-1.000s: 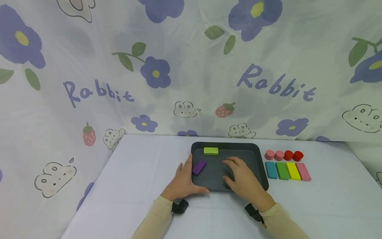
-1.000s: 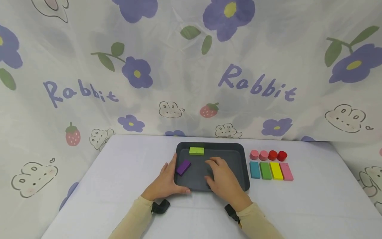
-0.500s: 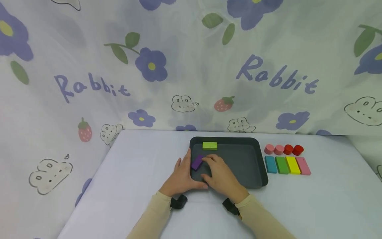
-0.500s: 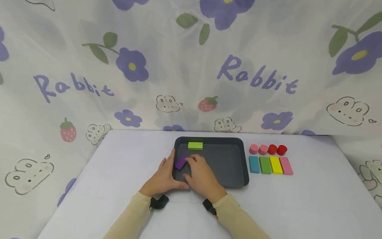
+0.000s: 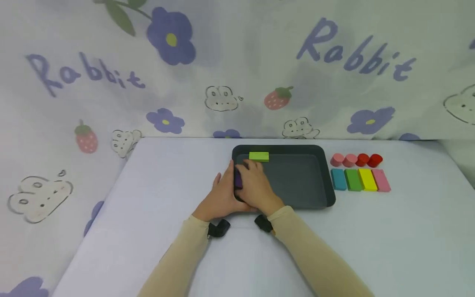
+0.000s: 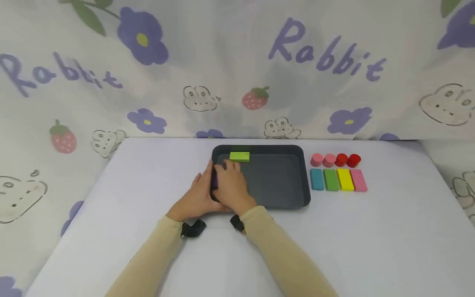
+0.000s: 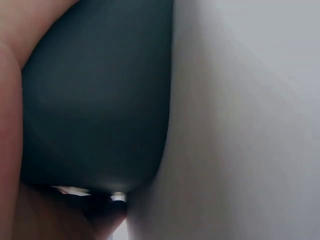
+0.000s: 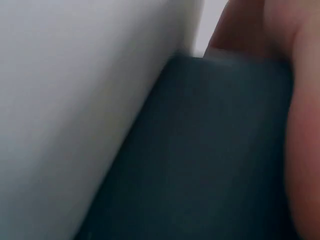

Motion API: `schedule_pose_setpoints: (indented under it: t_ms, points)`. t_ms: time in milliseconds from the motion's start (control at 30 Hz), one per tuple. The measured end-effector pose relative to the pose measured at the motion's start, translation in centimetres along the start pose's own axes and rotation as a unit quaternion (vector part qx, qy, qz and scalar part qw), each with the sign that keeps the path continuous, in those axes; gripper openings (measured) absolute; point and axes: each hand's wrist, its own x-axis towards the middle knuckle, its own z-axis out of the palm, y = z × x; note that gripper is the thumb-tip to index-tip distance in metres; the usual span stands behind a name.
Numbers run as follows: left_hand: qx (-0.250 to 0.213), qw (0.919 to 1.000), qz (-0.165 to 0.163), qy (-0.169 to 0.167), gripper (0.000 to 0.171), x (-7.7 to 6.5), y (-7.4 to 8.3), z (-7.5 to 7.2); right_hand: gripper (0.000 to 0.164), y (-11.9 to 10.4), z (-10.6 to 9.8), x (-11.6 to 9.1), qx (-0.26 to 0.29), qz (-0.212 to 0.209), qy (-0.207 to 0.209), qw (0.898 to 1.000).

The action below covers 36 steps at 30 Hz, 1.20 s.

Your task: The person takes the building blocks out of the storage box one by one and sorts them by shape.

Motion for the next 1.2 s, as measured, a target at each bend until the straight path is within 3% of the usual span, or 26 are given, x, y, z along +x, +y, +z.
schedule_pose_setpoints:
  t_ms: [100,267,433,700,1200]
  points:
    - [0.001,1.0000,-0.004,0.000,0.146,0.7,0.5,-0.8,0.059,0.0,-0.7,1.0,-0.011,-0.022,-0.005,1.000]
    - [0.005,0.9996,-0.013,-0.023,0.147,0.3,0.4,0.0,0.058,0.7,-0.2,0.1,0.005,-0.009,-0.039,0.999]
    - [-0.003,0.9999,-0.007,-0.009,0.146,0.1,0.5,0.6,0.058,1.1,0.1,-0.2,0.007,0.000,-0.026,1.000]
    - [-0.004,0.9998,-0.021,0.001,0.145,-0.2,0.7,-0.4,0.059,0.7,-0.3,0.4,0.022,-0.013,-0.019,0.999]
    - [0.003,0.9998,-0.020,-0.004,0.147,-0.1,0.7,-0.3,0.063,1.1,-3.0,-0.7,0.023,-0.007,0.008,1.000]
